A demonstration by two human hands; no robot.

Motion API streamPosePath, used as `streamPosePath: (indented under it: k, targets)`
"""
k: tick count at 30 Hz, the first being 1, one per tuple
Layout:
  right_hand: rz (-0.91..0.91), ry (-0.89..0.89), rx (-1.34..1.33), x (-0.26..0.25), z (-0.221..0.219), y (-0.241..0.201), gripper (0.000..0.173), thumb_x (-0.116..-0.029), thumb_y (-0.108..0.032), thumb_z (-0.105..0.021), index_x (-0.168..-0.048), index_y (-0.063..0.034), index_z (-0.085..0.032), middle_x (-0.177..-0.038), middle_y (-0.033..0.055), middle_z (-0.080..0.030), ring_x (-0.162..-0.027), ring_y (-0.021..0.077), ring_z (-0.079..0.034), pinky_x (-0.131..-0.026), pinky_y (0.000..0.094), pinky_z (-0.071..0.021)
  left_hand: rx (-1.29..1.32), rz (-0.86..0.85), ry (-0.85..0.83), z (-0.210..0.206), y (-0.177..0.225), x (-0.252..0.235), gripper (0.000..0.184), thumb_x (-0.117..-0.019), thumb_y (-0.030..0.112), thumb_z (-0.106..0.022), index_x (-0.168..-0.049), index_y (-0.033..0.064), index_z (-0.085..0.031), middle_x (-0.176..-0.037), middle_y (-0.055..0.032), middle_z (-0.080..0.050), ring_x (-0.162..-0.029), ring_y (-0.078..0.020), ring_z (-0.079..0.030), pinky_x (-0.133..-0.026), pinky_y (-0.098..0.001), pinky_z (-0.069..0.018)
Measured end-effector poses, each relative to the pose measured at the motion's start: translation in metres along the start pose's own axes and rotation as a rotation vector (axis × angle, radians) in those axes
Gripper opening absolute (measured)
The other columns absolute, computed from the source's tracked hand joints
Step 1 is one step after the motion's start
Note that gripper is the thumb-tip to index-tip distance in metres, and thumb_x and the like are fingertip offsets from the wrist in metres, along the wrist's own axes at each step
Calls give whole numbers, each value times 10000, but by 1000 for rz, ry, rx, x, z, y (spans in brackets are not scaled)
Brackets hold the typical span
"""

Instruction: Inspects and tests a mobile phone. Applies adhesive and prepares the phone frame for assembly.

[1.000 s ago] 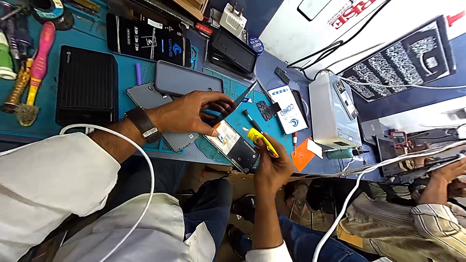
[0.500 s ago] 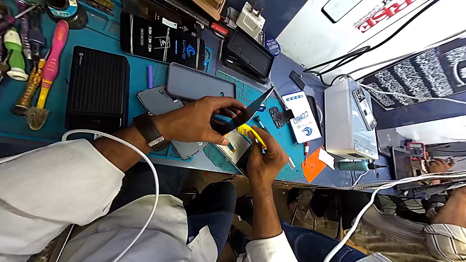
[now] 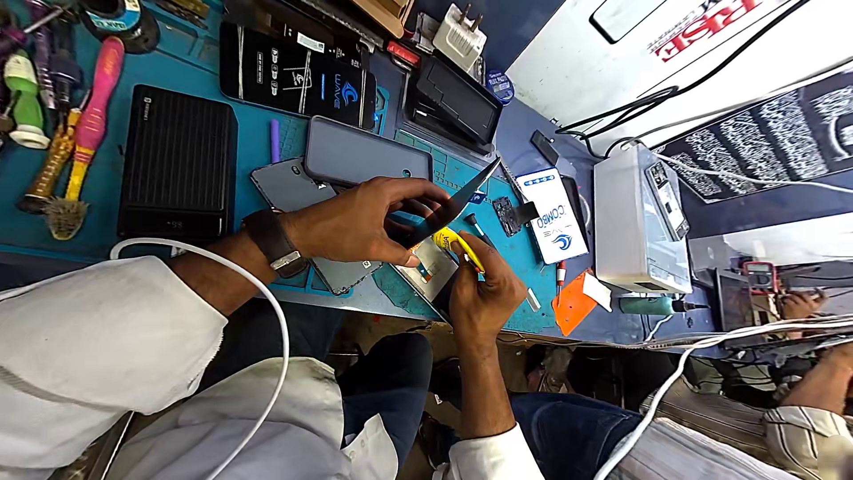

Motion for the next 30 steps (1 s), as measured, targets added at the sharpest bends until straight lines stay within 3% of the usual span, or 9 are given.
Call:
streamPosePath:
  k: [30]
  targets:
    - [-11, -5, 83, 8, 17, 1, 169, -938, -10, -678, -1064, -45, -785, -1028, 72, -777, -921, 105, -743, -793, 262, -614, 2, 14, 2, 0, 0, 0, 685, -752, 31, -805, -1386, 54, -545, -1320, -78, -621, -1153, -151, -667, -908, -286, -618]
Point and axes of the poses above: each hand's wrist, its own x-axis away from the middle knuckle, its own z-axis out of the back of the hand, y = z × x, the point moved 4 cm from there along -x, towards the middle knuckle
